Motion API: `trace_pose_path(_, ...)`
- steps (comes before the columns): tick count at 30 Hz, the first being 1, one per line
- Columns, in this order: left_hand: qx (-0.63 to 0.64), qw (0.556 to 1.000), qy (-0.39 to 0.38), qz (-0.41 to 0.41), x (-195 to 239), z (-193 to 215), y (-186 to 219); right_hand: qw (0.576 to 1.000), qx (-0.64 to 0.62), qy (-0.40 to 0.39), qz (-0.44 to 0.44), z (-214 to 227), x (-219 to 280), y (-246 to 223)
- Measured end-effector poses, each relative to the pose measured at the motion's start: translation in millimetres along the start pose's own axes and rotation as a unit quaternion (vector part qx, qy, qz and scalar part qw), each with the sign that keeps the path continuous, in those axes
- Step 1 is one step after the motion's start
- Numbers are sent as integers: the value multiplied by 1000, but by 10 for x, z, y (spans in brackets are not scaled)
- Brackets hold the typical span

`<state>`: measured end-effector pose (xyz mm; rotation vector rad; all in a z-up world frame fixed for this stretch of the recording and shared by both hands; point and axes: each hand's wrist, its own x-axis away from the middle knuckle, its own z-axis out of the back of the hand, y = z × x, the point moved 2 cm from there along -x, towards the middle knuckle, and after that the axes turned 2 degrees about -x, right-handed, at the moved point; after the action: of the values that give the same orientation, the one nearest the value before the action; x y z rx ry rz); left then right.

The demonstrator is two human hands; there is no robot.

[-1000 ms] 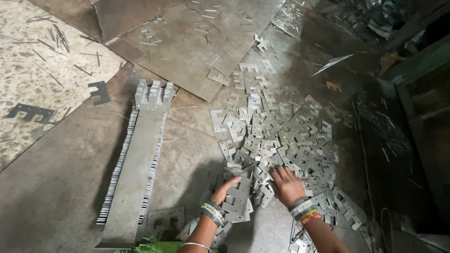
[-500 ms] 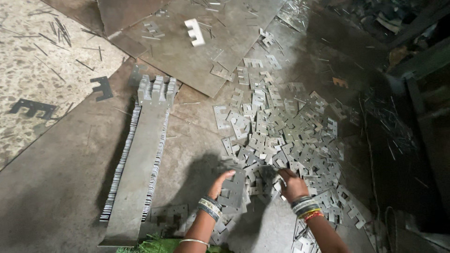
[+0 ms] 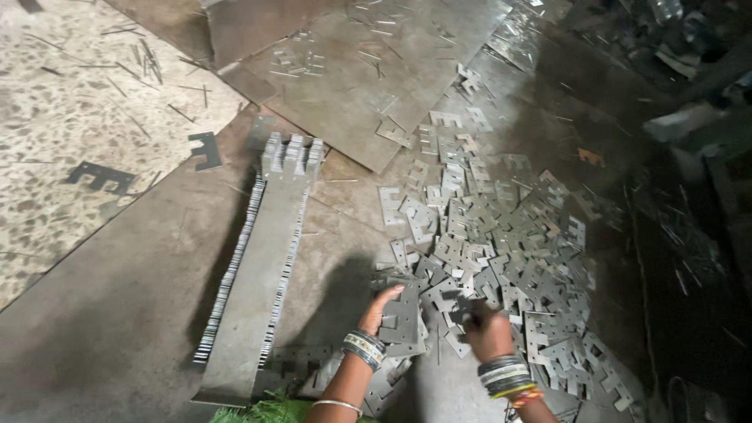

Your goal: The person stacks small, E-shaped metal components into a single organized pile by hand.

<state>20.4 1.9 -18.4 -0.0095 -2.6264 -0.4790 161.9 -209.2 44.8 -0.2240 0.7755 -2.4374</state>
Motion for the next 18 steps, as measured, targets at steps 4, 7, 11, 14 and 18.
trace_pose_path(4, -27, 993, 72, -93, -122, 120, 5, 952, -270, -74, -124, 118, -87, -454)
trace_pose_path(7, -7, 998, 44, -53, -160, 192, 25, 920, -337, -155, -129, -63, -88, -868)
trace_pose_path(11, -147, 974, -36, -169, -107, 143, 280, 910, -356, -171, -126, -200, -149, -1109)
trace_pose_path(14, -218, 959, -36, -174, 128, 50, 614, 916, -353, -153, -111, -236, -163, -1176)
trace_pose_path(18, -380, 897, -79, -210, 605, -196, 1343, 943, -329, -48, -18, -467, -82, -1586)
